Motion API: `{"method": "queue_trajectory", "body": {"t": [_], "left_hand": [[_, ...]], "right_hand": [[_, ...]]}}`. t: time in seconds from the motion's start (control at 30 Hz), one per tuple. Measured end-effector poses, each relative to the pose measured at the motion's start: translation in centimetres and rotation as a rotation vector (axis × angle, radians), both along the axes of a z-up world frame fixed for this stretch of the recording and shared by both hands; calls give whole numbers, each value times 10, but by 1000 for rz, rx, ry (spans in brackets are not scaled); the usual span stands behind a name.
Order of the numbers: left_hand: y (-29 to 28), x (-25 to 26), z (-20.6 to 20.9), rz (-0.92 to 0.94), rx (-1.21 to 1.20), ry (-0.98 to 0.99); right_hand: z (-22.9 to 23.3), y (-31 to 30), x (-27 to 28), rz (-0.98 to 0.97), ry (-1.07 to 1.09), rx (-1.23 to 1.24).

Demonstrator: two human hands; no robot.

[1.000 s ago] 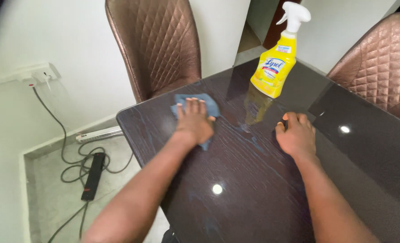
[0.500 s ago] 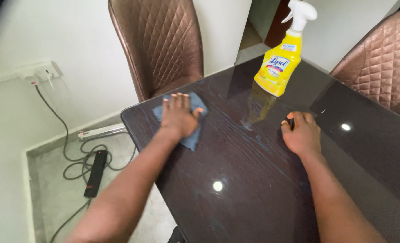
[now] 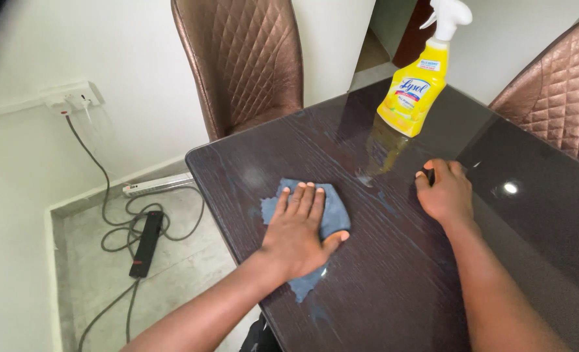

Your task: Wiping a dark wooden dining table with a blue cloth and cleaning spray.

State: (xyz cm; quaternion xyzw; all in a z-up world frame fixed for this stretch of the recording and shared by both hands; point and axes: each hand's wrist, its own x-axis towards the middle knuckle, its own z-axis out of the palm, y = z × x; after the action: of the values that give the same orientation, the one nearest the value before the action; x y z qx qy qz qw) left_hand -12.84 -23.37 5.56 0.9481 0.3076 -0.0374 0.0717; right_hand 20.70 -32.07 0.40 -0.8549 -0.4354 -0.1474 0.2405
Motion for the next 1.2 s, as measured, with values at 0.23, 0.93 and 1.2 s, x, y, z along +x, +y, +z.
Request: {"method": "queue_trajectory", "body": {"t": [0.23,0.93,1.2], "left_hand": [[168,-58,-44,395,130,-148],[181,-52,-62,579,119,-423],[151,123,-57,283,135,-223]], "right_hand": [[-2,2,2,-14,8,-11],[-3,4,-1,-32,61,-19],[-7,6,1,-82,-90,-20]]}}
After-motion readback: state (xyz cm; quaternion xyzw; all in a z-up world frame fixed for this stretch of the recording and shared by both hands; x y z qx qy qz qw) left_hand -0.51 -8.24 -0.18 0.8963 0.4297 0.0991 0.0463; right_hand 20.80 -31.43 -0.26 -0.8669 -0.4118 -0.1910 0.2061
